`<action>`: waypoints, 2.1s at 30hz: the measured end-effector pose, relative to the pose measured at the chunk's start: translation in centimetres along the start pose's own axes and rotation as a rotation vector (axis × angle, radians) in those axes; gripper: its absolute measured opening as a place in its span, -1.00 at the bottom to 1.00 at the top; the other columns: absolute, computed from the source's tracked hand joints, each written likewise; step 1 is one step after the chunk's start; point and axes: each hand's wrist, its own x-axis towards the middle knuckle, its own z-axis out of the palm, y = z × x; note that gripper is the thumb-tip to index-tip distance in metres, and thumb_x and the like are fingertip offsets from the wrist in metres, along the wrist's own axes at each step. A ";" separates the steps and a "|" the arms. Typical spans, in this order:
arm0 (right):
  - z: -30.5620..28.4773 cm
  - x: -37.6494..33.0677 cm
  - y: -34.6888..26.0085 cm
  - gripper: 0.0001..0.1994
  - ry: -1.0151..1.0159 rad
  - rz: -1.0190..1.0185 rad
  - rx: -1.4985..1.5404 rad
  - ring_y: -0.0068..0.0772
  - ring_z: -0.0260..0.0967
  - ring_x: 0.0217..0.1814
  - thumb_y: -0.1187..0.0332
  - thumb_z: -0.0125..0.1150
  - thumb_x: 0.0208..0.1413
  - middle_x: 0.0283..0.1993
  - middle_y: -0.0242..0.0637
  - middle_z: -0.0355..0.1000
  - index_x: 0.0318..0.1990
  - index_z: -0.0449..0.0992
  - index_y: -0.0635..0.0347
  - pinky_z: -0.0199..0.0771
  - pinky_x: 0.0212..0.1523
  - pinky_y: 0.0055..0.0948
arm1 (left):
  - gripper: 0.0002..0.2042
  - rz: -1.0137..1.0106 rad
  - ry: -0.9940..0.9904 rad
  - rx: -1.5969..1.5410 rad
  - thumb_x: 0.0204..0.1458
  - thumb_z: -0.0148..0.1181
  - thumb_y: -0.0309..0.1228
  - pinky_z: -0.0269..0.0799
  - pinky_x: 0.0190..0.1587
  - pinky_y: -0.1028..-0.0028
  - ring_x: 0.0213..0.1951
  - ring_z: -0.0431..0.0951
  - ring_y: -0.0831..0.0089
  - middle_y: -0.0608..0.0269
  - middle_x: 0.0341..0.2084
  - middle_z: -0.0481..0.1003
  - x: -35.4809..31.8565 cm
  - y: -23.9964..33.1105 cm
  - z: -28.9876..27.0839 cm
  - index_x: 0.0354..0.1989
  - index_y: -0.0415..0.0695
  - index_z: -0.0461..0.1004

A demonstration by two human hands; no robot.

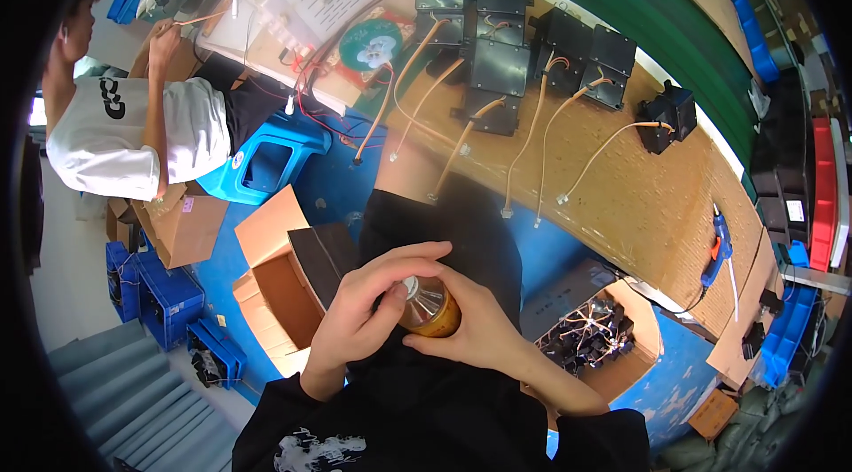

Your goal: Sorting electronic components and wires into cardboard boxes on a factory floor.

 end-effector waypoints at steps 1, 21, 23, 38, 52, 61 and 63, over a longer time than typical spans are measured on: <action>-0.1 -0.1 0.0 -0.31 -0.025 0.023 0.037 -0.22 0.45 -0.08 0.38 0.49 -0.28 -0.03 -0.15 0.46 0.10 0.32 0.25 0.39 -0.03 -0.42 | -0.65 -0.036 -0.002 -0.015 -0.04 -0.15 -0.73 0.47 0.01 0.42 0.00 0.51 0.17 0.04 -0.02 0.50 0.0 0.1 0.0 -0.11 -0.24 0.49; -0.5 0.0 0.1 -0.34 0.288 -0.237 -0.442 -0.34 0.44 -0.15 0.43 0.49 -0.29 -0.13 -0.20 0.48 0.07 0.36 0.24 0.40 -0.10 -0.44 | -0.85 -0.167 0.097 0.115 -0.03 0.14 -0.66 0.48 -0.07 0.43 -0.10 0.57 0.21 0.14 -0.15 0.57 -0.4 1.1 0.5 -0.27 -0.31 0.56; -0.2 -0.3 0.2 -0.36 0.225 -0.210 -0.334 -0.35 0.43 -0.16 0.43 0.48 -0.29 -0.14 -0.21 0.48 0.06 0.37 0.24 0.40 -0.10 -0.45 | -0.85 -0.098 0.057 0.066 -0.04 0.14 -0.68 0.48 -0.06 0.43 -0.09 0.57 0.20 0.13 -0.16 0.58 -0.5 0.5 0.2 -0.29 -0.30 0.56; -1.8 0.8 -0.8 -0.39 -0.372 -0.207 0.438 -0.43 0.39 -0.16 0.40 0.46 -0.25 -0.11 -0.26 0.46 0.04 0.37 0.25 0.38 -0.07 -0.50 | -0.74 0.212 -0.321 -0.380 -0.09 0.02 -0.73 0.46 -0.02 0.40 -0.05 0.52 0.12 0.00 -0.13 0.52 0.9 2.6 -1.7 -0.23 -0.27 0.53; -0.9 2.4 -1.6 -0.33 0.344 -0.323 -0.274 -0.18 0.39 -0.04 0.30 0.43 -0.21 -0.01 -0.22 0.41 0.13 0.30 0.20 0.35 -0.01 -0.37 | -0.73 0.107 0.266 0.142 -0.05 0.02 -0.69 0.44 -0.06 0.43 -0.15 0.52 0.24 0.02 -0.09 0.50 1.9 2.7 0.6 -0.15 -0.30 0.48; -2.2 2.3 -0.2 -0.37 -0.446 -0.159 0.120 -0.30 0.42 -0.14 0.29 0.42 -0.20 -0.08 -0.21 0.44 0.08 0.33 0.28 0.42 -0.15 -0.43 | -0.74 -0.023 0.119 -0.168 -0.08 -0.04 -0.71 0.50 -0.18 0.45 -0.32 0.56 0.19 0.00 -0.27 0.56 0.5 2.4 -0.1 -0.21 -0.30 0.47; 0.0 2.7 0.4 -0.40 -1.095 0.225 1.113 -0.39 0.41 -0.08 0.34 0.46 -0.23 -0.09 -0.27 0.47 0.05 0.38 0.26 0.41 -0.03 -0.46 | -0.76 0.258 -0.228 -0.520 -0.07 -0.06 -0.72 0.50 -0.18 0.48 -0.33 0.57 0.22 -0.01 -0.30 0.56 0.8 1.4 -0.8 -0.25 -0.29 0.47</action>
